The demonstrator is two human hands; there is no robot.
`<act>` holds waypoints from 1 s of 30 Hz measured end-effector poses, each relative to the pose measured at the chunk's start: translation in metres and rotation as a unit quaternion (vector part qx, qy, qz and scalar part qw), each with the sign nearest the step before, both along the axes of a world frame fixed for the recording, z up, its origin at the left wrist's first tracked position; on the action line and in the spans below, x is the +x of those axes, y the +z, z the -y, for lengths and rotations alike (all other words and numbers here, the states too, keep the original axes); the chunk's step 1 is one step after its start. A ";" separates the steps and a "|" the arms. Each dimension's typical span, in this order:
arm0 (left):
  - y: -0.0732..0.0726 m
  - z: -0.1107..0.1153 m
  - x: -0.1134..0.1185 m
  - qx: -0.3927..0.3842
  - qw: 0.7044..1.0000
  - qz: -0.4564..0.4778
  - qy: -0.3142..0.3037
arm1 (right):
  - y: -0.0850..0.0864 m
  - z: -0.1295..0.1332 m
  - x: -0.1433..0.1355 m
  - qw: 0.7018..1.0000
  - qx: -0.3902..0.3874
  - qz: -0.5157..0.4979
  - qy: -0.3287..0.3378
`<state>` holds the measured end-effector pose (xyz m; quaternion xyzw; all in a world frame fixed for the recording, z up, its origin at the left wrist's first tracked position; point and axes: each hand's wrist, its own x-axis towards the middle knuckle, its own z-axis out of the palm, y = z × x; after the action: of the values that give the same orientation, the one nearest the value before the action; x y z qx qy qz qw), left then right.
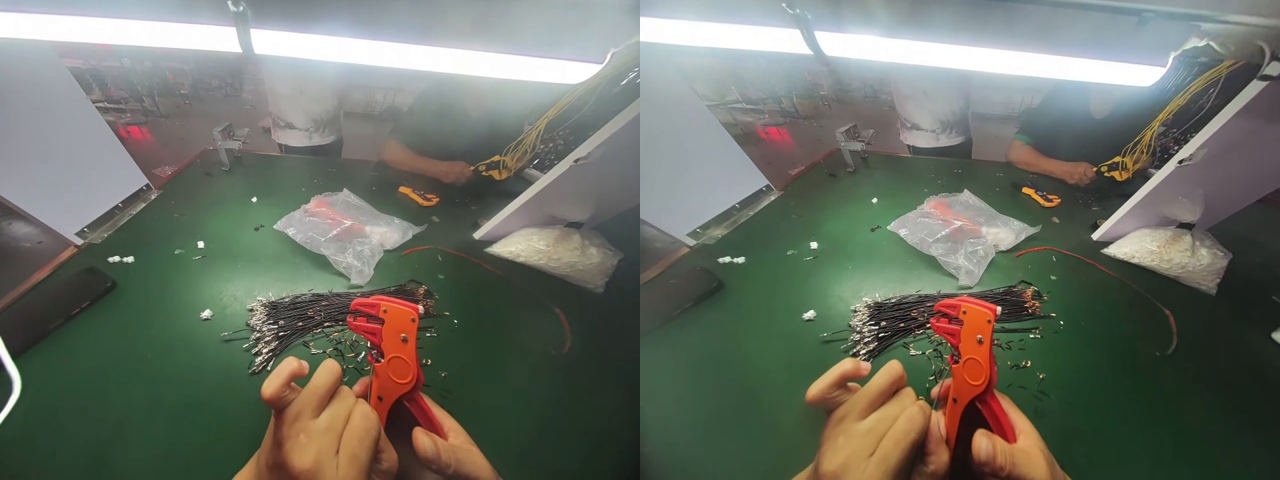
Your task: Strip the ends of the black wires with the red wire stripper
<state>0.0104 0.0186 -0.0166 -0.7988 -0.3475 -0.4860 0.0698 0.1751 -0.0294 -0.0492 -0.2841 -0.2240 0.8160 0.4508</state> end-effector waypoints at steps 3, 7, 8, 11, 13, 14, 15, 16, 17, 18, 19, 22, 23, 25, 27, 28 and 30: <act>0.000 0.002 -0.002 -0.035 0.999 -0.026 -0.009 | 0.000 -0.001 0.002 0.999 0.025 0.036 0.030; -0.002 0.005 -0.002 -0.029 0.999 -0.022 -0.016 | 0.000 -0.001 0.002 0.999 0.017 0.029 0.029; -0.002 0.005 -0.002 -0.030 0.999 -0.022 -0.017 | 0.001 -0.001 0.002 0.999 0.007 0.022 0.026; 0.000 0.004 -0.002 -0.037 0.999 -0.024 -0.032 | 0.002 -0.002 0.001 0.999 0.008 0.029 0.019; 0.001 0.003 -0.003 -0.039 0.998 -0.024 -0.041 | 0.004 -0.003 0.002 0.998 0.021 0.056 0.020; 0.001 0.003 -0.003 -0.043 0.998 -0.025 -0.045 | 0.004 -0.004 0.002 0.997 0.021 0.063 0.027; 0.001 0.002 -0.004 -0.047 0.997 -0.025 -0.050 | 0.005 -0.005 0.002 0.997 0.018 0.065 0.038; 0.001 0.002 -0.004 -0.053 0.997 -0.026 -0.052 | 0.005 -0.006 0.003 0.997 0.014 0.064 0.047; 0.001 0.002 -0.004 -0.055 0.997 -0.026 -0.054 | 0.005 -0.007 0.003 0.997 0.012 0.062 0.054; 0.001 0.001 -0.004 -0.056 0.997 -0.028 -0.054 | 0.005 -0.008 0.003 0.997 0.010 0.059 0.056; 0.000 0.001 -0.004 -0.054 0.997 -0.032 -0.054 | 0.005 -0.008 0.002 0.997 0.013 0.059 0.054; 0.000 0.000 -0.003 -0.042 0.997 -0.039 -0.049 | 0.003 -0.008 0.001 0.997 0.020 0.057 0.053; 0.000 0.000 -0.003 -0.044 0.997 -0.041 -0.048 | 0.002 -0.008 0.000 0.996 0.028 0.058 0.054; 0.000 0.000 -0.002 -0.052 0.997 -0.042 -0.048 | 0.000 -0.007 -0.001 0.996 0.041 0.061 0.053; -0.001 0.001 -0.003 -0.055 0.996 -0.046 -0.048 | -0.001 -0.006 -0.002 0.996 0.037 0.064 0.045; -0.002 0.002 -0.003 -0.052 0.996 -0.052 -0.047 | -0.001 -0.005 -0.003 0.996 0.028 0.066 0.043; -0.006 0.002 -0.005 -0.050 0.995 -0.068 -0.043 | 0.000 -0.004 -0.003 0.996 0.017 0.071 0.042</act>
<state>0.0055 0.0170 -0.0222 -0.8467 -0.3311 -0.4152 0.0316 0.1718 -0.0249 -0.0495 -0.3235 -0.2814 0.8082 0.4037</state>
